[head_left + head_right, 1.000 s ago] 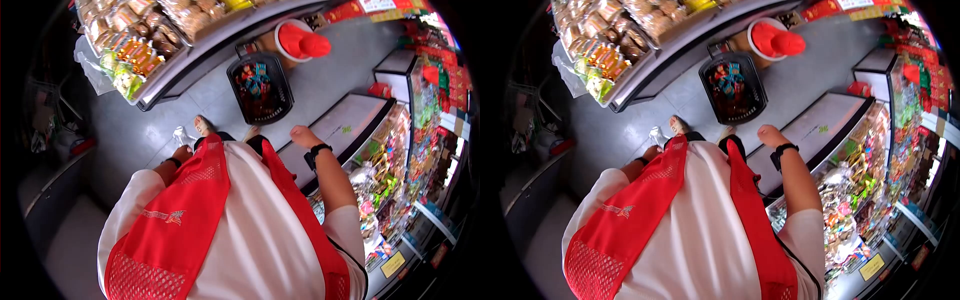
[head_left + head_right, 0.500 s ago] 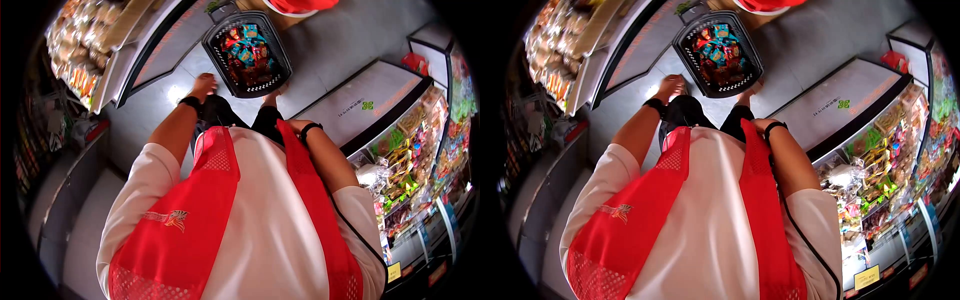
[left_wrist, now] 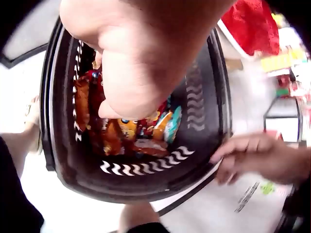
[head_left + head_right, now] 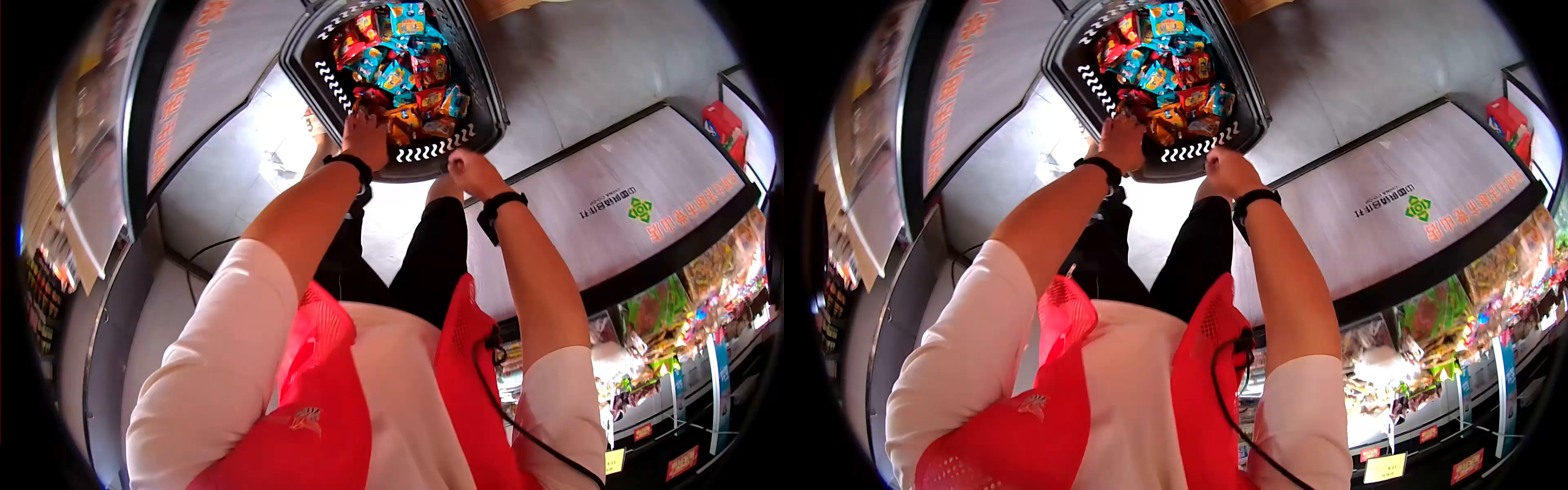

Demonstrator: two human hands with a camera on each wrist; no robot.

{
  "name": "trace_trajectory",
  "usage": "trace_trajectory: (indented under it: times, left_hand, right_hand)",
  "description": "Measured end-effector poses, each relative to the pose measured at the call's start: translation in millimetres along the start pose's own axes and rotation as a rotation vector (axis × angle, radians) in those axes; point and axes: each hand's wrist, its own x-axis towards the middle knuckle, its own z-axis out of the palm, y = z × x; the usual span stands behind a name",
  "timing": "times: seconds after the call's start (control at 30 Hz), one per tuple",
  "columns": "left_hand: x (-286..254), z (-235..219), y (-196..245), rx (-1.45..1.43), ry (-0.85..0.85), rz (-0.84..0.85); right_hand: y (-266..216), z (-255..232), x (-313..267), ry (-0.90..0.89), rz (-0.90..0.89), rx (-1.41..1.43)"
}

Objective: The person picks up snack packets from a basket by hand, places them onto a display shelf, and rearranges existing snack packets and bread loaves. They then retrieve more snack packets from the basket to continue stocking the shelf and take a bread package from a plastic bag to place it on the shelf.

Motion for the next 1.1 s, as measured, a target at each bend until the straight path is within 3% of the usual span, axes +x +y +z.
trace_trajectory:
  times: [0.03, 0.07, 0.1, 0.13, 0.17, 0.2, 0.3, 0.33, 0.47, 0.63, 0.7, 0.73, 0.83, 0.87, 0.97, 1.0, 1.1]
  left_hand:
    - [5.9, 12.8, -10.3, 0.138, 0.018, 0.052]
    - [16.2, 35.6, -22.7, 0.278, 0.131, 0.092]
    - [23.4, 28.4, -30.5, 0.243, -0.046, 0.126]
    - [25.4, 32.0, -37.2, 0.231, -0.020, 0.149]
    - [28.4, 34.5, -43.9, 0.220, 0.014, 0.168]
    - [38.1, 26.0, -42.2, 0.114, -0.164, 0.078]
    - [46.5, 45.5, -54.4, 0.122, 0.109, 0.140]
    - [52.2, 43.9, -54.3, 0.130, -0.037, 0.087]
    - [56.1, 49.4, -57.7, 0.086, 0.008, 0.083]
    - [58.5, 49.0, -67.0, 0.026, -0.062, 0.212]
    - [56.2, 51.3, -68.4, 0.019, -0.081, 0.232]
    - [52.9, 53.3, -71.1, -0.023, 0.020, 0.281]
    - [52.7, 39.6, -63.9, -0.128, -0.178, 0.185]
    - [48.2, 33.7, -64.9, -0.158, -0.185, 0.197]
    - [35.7, 24.1, -61.1, -0.272, 0.009, 0.036]
    - [30.7, 16.5, -58.1, -0.246, 0.132, -0.046]
    - [35.6, -12.5, -81.9, -0.570, 0.064, -0.042]
  right_hand:
    - [6.0, 5.4, 20.4, 0.123, -0.104, 0.081]
    - [11.8, 9.9, 38.5, 0.174, -0.055, 0.034]
    - [12.1, 13.5, 58.8, 0.222, -0.009, -0.011]
    - [27.7, 26.7, 80.3, 0.222, 0.033, 0.051]
    - [26.1, 26.5, 92.9, 0.121, 0.074, -0.032]
    - [26.1, 30.0, 100.1, 0.089, 0.051, -0.167]
    - [20.6, 35.7, 110.1, -0.006, 0.012, -0.530]
    - [30.3, 44.8, 115.1, 0.010, 0.035, -0.538]
    - [18.2, 50.8, 123.0, -0.077, 0.242, -0.692]
    - [28.2, 62.5, 133.9, -0.032, 0.172, -0.804]
    - [24.3, 56.4, 140.0, -0.213, 0.245, -0.671]
    - [20.6, 54.2, 142.0, -0.333, 0.279, -0.646]
    - [4.2, 53.0, 131.2, -0.409, 0.210, -0.623]
    - [0.0, 46.6, 128.0, -0.448, 0.169, -0.458]
    - [23.0, 69.4, 139.1, -0.271, 0.042, 0.039]
    - [4.3, 64.5, 135.5, -0.228, 0.006, -0.090]
    - [-6.1, 76.5, 148.5, -0.134, -0.092, -0.272]
